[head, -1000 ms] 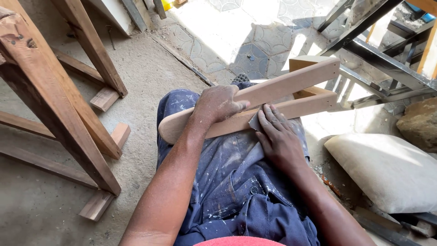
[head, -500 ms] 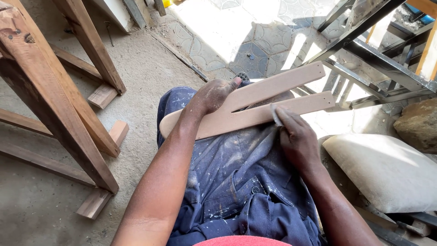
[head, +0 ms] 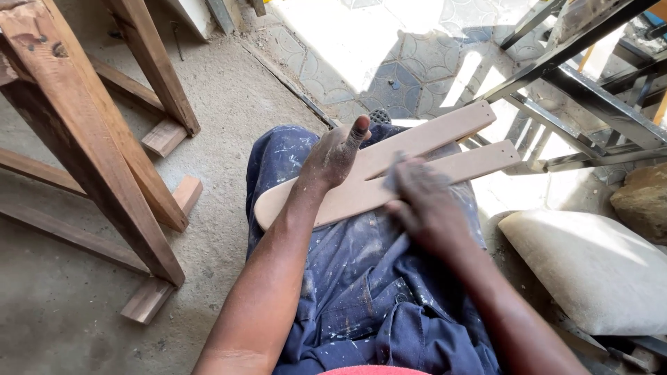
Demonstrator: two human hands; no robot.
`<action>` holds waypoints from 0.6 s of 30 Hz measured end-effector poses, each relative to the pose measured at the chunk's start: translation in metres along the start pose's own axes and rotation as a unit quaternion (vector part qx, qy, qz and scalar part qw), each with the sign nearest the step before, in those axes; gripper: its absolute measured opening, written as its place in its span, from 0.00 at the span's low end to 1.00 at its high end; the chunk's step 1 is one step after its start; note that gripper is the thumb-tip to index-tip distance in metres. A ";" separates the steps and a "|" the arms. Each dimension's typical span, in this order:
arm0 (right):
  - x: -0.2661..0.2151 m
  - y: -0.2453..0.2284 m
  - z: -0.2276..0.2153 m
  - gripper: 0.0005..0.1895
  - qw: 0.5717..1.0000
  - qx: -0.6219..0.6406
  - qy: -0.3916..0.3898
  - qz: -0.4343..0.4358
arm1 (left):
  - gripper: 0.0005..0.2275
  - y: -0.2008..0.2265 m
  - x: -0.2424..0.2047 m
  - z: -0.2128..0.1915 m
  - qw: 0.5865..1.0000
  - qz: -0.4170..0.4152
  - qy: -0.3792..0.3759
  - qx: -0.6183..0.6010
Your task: Sanding a curved wooden furniture component by hand using sandpaper to smooth the surface.
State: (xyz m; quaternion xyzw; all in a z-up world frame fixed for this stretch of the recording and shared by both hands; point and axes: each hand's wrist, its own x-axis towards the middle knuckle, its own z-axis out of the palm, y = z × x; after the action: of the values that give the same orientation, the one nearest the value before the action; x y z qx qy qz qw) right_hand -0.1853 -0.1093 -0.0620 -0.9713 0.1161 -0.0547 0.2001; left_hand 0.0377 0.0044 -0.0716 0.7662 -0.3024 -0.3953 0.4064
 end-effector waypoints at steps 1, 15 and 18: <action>-0.003 -0.026 0.004 0.35 1.000 -0.001 -0.003 0.003 | 0.42 -0.002 -0.001 0.004 1.000 -0.001 -0.003 -0.002; 0.004 -0.043 -0.005 0.31 0.988 0.106 -0.088 -0.072 | 0.42 0.008 -0.014 -0.002 0.999 0.008 -0.021 0.044; 0.016 0.021 -0.020 0.37 0.989 0.126 -0.073 0.016 | 0.40 0.002 -0.011 -0.002 0.999 -0.012 -0.013 0.038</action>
State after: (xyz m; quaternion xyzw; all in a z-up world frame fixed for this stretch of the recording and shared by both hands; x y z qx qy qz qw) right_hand -0.1770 -0.1393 -0.0514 -0.9379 0.1087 0.0054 0.3294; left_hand 0.0336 0.0130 -0.0655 0.7794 -0.3134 -0.3981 0.3686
